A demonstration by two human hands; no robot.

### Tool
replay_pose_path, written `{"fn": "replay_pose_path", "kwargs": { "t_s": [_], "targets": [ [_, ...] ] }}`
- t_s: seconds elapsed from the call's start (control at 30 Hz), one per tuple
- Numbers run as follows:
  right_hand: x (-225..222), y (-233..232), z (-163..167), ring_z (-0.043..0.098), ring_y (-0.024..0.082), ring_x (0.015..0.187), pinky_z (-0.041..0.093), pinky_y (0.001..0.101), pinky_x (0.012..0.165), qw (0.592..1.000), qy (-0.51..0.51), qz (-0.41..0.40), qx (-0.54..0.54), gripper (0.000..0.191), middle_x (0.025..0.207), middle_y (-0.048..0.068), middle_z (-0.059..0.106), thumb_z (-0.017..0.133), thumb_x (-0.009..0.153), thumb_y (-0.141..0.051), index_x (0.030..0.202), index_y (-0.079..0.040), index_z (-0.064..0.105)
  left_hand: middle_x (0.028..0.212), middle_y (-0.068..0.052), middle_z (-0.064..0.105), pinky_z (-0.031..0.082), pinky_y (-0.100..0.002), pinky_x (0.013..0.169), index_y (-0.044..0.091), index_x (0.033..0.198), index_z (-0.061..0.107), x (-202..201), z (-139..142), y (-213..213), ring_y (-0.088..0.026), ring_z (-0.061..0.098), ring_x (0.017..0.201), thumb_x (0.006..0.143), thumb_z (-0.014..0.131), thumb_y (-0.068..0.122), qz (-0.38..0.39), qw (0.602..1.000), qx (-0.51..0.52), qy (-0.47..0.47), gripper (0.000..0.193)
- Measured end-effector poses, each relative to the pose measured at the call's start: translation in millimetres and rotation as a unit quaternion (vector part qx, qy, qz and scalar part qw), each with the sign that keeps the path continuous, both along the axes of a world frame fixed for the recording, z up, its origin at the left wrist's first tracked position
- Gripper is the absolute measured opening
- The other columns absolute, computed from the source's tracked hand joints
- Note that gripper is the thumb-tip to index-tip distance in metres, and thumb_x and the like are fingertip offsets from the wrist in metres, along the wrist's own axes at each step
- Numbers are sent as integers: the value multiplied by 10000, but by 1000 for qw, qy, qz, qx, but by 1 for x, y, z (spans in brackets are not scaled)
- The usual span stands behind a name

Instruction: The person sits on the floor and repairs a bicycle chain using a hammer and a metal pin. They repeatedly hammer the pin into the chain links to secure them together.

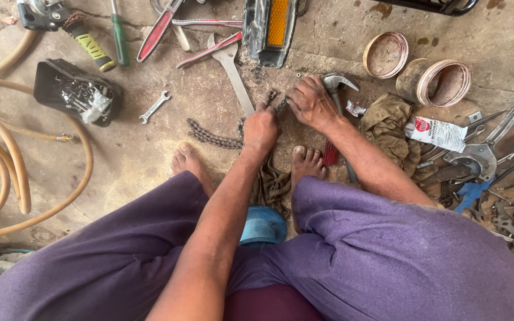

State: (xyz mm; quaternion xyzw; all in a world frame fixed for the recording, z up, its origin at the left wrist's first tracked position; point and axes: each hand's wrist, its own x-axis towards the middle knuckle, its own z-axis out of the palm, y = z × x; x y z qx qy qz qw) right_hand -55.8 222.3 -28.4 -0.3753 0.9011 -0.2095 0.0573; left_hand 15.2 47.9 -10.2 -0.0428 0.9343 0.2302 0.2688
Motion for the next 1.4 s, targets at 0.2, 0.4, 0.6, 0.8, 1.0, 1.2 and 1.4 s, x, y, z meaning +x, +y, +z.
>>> {"fn": "replay_pose_path", "kwargs": {
  "t_s": [0.2,0.4,0.6,0.8,1.0,1.2,1.4],
  "targets": [
    [0,2,-4,646,241,1024,496,464,1109,999,-30,-5,-26,215,1005,89,655,806,913,-135,1098,-64,722,1070,-205,666,603,-427,668,-12,988,722,1,-2,-1,-286,706,753,920,606,23,5,999,-2,33,139],
    [20,14,-3,633,284,1077,548,386,963,980,60,-145,-126,259,1095,100,637,785,924,-11,1149,-97,691,1068,-223,658,608,-450,673,-27,1006,714,2,-6,-1,-315,723,751,926,575,-8,15,1000,9,16,161],
    [94,43,4,616,275,928,547,374,719,915,-70,-395,51,618,1101,203,604,771,857,-71,1436,-56,554,1081,-242,655,586,-501,708,-16,998,723,5,-7,-3,-381,718,782,876,594,10,29,999,20,40,179],
    [70,77,-14,662,187,742,555,339,641,812,-393,-428,58,659,957,124,669,802,891,-232,1405,9,466,1078,-240,661,575,-518,766,-1,979,732,3,-14,-7,-426,706,852,829,625,46,29,998,30,51,190],
    [74,84,22,656,206,698,602,392,595,816,-423,-394,36,407,948,91,639,711,966,-192,1287,-16,534,1103,-257,653,598,-486,723,-22,1054,708,2,-13,-4,-393,726,835,846,591,-11,24,999,27,25,239],
    [105,61,26,651,117,687,612,270,531,917,-247,-186,-253,523,1298,211,649,555,1111,-206,1568,-64,344,1101,-241,667,582,-508,797,11,1031,738,2,-9,-3,-414,712,907,869,640,28,12,998,20,51,190],
    [112,48,19,565,134,518,532,273,411,971,-39,-125,-200,486,868,131,698,506,1126,-194,1591,-200,365,1062,-233,655,607,-458,676,-8,1100,707,1,-8,0,-342,725,786,883,580,-11,10,1000,7,1,251]
  ]
}}
